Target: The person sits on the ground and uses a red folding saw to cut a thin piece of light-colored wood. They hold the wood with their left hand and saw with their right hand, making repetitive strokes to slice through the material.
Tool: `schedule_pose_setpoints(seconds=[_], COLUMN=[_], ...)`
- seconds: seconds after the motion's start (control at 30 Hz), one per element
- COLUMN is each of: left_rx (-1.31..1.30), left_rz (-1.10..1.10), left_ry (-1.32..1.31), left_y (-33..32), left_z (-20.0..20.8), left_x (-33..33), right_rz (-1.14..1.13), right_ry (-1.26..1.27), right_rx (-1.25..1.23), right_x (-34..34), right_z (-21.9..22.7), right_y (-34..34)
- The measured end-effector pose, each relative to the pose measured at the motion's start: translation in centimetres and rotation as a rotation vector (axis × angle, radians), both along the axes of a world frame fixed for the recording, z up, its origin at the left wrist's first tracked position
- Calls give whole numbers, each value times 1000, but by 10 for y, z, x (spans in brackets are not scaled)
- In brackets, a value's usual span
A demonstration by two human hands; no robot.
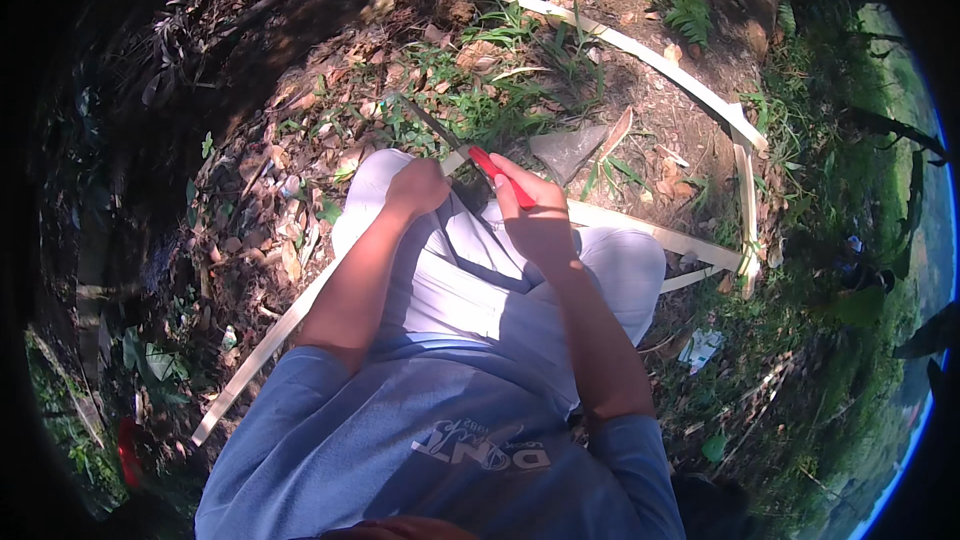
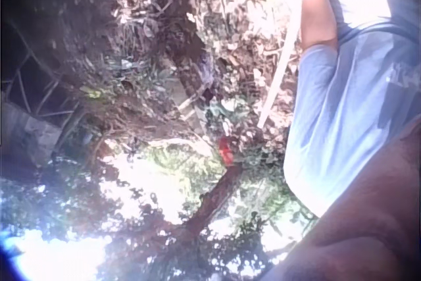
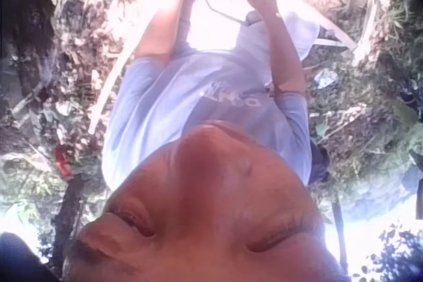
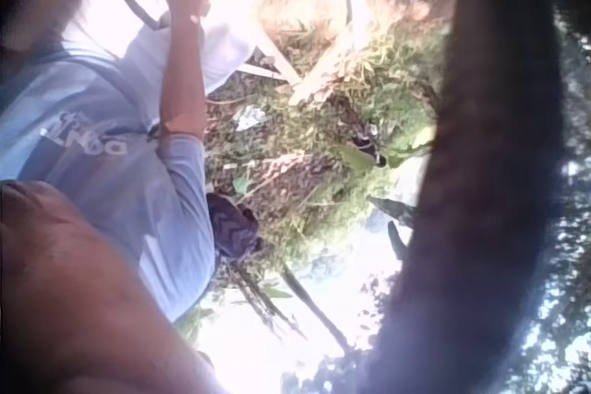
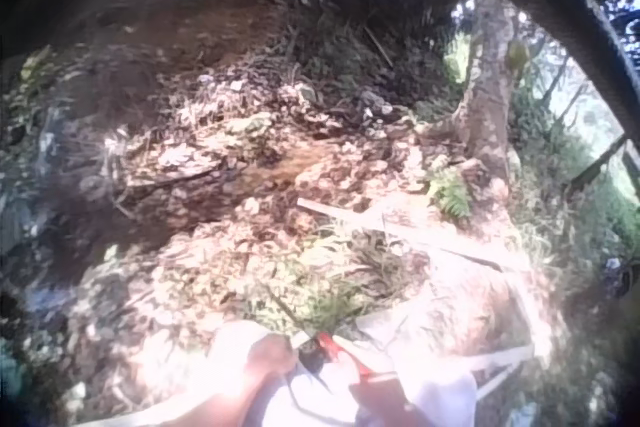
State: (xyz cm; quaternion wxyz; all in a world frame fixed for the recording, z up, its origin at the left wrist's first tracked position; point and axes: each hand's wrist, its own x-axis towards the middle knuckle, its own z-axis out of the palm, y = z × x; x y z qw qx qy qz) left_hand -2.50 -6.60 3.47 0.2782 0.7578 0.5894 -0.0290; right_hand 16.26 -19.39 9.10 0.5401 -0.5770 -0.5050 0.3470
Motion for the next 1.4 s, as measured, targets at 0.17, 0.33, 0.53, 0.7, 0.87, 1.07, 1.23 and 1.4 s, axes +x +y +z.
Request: schedule_pose_setpoints(seconds=[0.17, 0.33, 0.53, 0.7, 0.87, 1.07, 1.23, 1.4], left_rx=[-24, -46, 111, 258, 303, 293, 374, 400], left_rz=[26, -44, -29, -174, -155, -140, -178, -189], left_ry=[-101, -117, 12, 86, 104, 0, -10, 51], left_y=[14, 6, -21, -34, -33, -32, -43, -50], left_z=[-14, -8, 4, -17, -28, -22, -22, -17], left_x=[-8, -2, 4, 9, 11, -1, 8, 5], right_rz=[8, 23, 19, -44, -12, -17, -95, -43], right_ry=[-125, -364, -214, -69, -131, -260, -279, -241], right_rx=[-426, -199, -239, -14, -42, -295, -351, -213], right_x=[48, 65, 44, -20, -18, 50, 64, 34], right_z=[41, 80, 44, -18, -35, 61, 96, 39], right_y=[-108, -190, -121, 18, -7, -179, -240, -150])
